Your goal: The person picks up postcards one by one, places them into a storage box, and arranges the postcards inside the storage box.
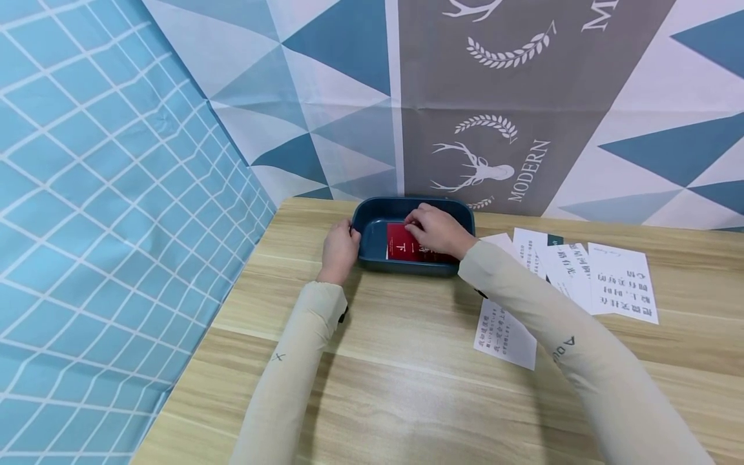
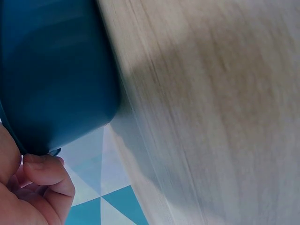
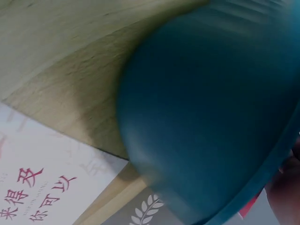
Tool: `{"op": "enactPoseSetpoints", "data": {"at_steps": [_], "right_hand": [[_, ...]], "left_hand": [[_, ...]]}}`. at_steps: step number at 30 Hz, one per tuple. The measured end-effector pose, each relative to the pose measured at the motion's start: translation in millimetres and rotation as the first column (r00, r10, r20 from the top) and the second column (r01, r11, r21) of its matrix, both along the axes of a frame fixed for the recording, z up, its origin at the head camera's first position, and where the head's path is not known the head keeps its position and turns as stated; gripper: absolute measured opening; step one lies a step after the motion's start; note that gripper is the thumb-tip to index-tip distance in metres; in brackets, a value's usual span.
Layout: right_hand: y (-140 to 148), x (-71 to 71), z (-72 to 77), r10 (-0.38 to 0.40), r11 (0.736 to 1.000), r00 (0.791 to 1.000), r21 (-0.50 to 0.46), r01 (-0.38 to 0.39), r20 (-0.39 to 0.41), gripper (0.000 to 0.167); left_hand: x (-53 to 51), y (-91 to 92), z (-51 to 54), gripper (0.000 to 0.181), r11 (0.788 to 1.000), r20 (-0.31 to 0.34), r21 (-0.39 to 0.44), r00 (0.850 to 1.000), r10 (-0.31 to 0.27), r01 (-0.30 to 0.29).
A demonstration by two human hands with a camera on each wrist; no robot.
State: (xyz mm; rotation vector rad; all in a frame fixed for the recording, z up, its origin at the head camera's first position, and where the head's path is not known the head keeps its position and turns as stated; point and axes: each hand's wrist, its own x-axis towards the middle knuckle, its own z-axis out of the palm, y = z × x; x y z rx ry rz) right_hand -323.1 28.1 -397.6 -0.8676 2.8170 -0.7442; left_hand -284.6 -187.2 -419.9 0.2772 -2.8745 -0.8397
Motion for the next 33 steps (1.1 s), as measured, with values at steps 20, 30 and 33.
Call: {"op": "enactPoseSetpoints", "data": {"at_steps": [20,30,33], "right_hand": [[7,-2.2,-9.6,-0.051,0.994,0.992,0.086,0.061,-0.114,0.038],[11,-3.0,-16.4,-0.084,0.979,0.982,0.172,0.113,-0.167,0.042],[12,-4.6,-17.7,-0.080,0.977,0.984,0.183,0.109,-0.161,0.043]], "left_hand": [[-1.4,-0.8,-0.9,0.025,1.000,0.007,0.014,1.000,0.008,-0.008],[-1.5,-0.5,-2.1,0.022,1.000,0.002,0.013,1.000,0.002,-0.002],[-1.9,-0.2,-1.7,0.022,1.000,0.001,0.012,1.000,0.004,-0.004]]}}
